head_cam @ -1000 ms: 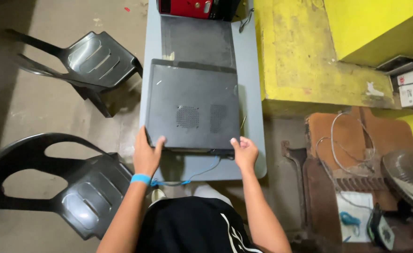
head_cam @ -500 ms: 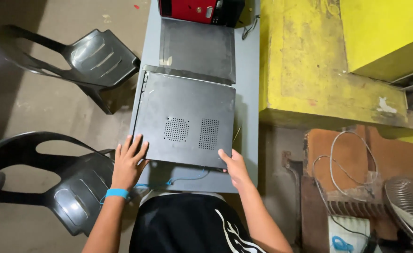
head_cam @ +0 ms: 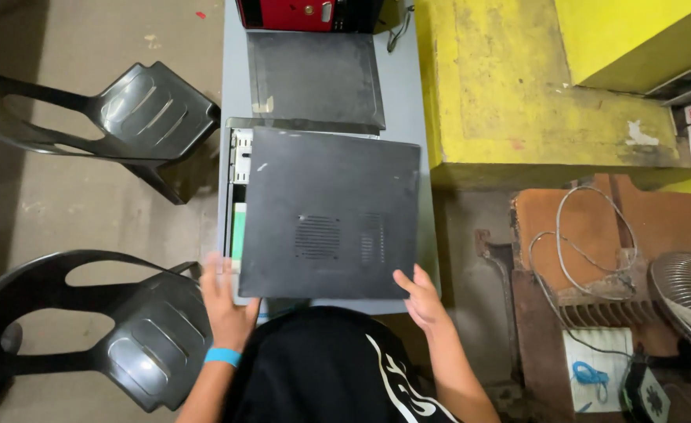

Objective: Disassembling a computer case by removing the side panel and manipulating internal hardware components.

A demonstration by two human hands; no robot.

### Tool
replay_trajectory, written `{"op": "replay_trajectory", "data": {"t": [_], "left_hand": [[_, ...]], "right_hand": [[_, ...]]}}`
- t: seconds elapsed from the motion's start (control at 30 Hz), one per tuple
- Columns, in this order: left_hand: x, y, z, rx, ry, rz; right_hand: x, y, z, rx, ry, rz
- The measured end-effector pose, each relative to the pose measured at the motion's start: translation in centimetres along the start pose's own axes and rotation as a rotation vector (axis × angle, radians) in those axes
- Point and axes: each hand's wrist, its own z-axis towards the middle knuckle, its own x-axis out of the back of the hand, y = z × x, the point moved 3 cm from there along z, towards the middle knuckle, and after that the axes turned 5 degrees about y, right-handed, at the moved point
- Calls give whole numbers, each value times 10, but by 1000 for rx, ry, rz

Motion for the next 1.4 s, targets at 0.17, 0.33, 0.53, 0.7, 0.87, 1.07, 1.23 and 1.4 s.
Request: {"op": "replay_trajectory", "data": {"t": [0.17,0.33,0.53,0.7,0.87,1.07,1.23,1.4], "left_hand": [[-28,-3,1,1035,-34,-228],[-65,5,-5,1658,-37,-754],[-63,6,-13,1696,-25,-788],[-54,3,-46,1765,26,-748],[-5,36,-14,1913,-90,-651],[14,36,-30,1961,-101,-627],[17,40,-32,1928,-26,-641],[17,40,-29,1993,-73,-601]], "right_hand": [[3,-36,-17,12,88,175],[-125,-204,-36,103,125,195],[-173,-256,74,79,135,31],[-215,-254,187,-71,112,16],[-280,-259,207,-150,64,-37],[-285,-235,216,-158,-82,-316],[-271,-213,207,-224,-82,-368],[-242,-182,216,-212,70,-837]]}}
